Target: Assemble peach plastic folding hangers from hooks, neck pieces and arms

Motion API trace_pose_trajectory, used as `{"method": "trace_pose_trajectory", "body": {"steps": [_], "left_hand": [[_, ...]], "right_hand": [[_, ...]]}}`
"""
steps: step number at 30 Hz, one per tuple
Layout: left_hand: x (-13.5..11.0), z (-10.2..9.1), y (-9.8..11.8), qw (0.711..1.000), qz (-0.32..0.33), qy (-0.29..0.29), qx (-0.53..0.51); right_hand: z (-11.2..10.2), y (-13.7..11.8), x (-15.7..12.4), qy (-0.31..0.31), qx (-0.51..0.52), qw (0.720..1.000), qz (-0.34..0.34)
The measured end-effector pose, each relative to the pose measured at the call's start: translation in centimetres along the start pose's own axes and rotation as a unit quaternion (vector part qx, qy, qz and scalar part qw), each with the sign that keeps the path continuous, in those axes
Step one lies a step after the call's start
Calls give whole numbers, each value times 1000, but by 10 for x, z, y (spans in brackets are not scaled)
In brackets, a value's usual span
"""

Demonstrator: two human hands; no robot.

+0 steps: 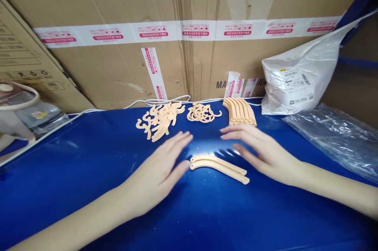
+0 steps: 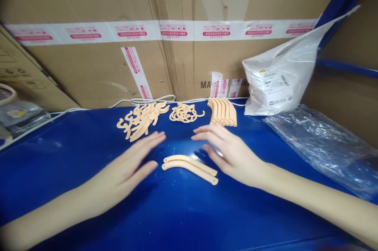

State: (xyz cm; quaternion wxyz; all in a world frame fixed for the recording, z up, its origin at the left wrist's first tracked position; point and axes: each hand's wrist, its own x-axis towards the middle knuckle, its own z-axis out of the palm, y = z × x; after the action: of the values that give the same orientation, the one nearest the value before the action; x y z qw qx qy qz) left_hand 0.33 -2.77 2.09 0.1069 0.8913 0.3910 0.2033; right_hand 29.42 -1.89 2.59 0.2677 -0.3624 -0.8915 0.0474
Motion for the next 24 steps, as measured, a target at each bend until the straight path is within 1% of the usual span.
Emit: {"method": "trace_pose_trajectory", "body": {"steps": [2, 3, 4, 5, 7, 11, 15, 19, 24], "left_hand": [[8, 9, 0, 998, 16, -60, 0], [12, 14, 1, 996, 24, -90, -2], [15, 18, 1, 995, 24, -100, -4], [19, 21, 1, 995, 21, -96, -7], [23, 25, 1, 997, 14, -69, -12], [25, 28, -1, 999, 23, -34, -12], [23, 30, -3, 999, 31, -11, 19], [21, 29, -4, 999, 28, -9, 40], [20, 27, -6, 999, 34, -25, 21]], "right_hand": [[16, 10, 6, -62, 31, 997, -20], [22, 14, 8, -74, 39, 996, -23], [26, 16, 9, -75, 48, 996, -23], [28, 18, 9, -75, 54, 996, -21], [28, 17, 8, -75, 57, 995, -16], [25, 6, 1, -93, 27, 995, -8], [27, -1, -7, -99, -7, 995, 30], [30, -1, -10, -114, -22, 991, 65], [30, -3, -8, -103, -38, 991, 71]]}}
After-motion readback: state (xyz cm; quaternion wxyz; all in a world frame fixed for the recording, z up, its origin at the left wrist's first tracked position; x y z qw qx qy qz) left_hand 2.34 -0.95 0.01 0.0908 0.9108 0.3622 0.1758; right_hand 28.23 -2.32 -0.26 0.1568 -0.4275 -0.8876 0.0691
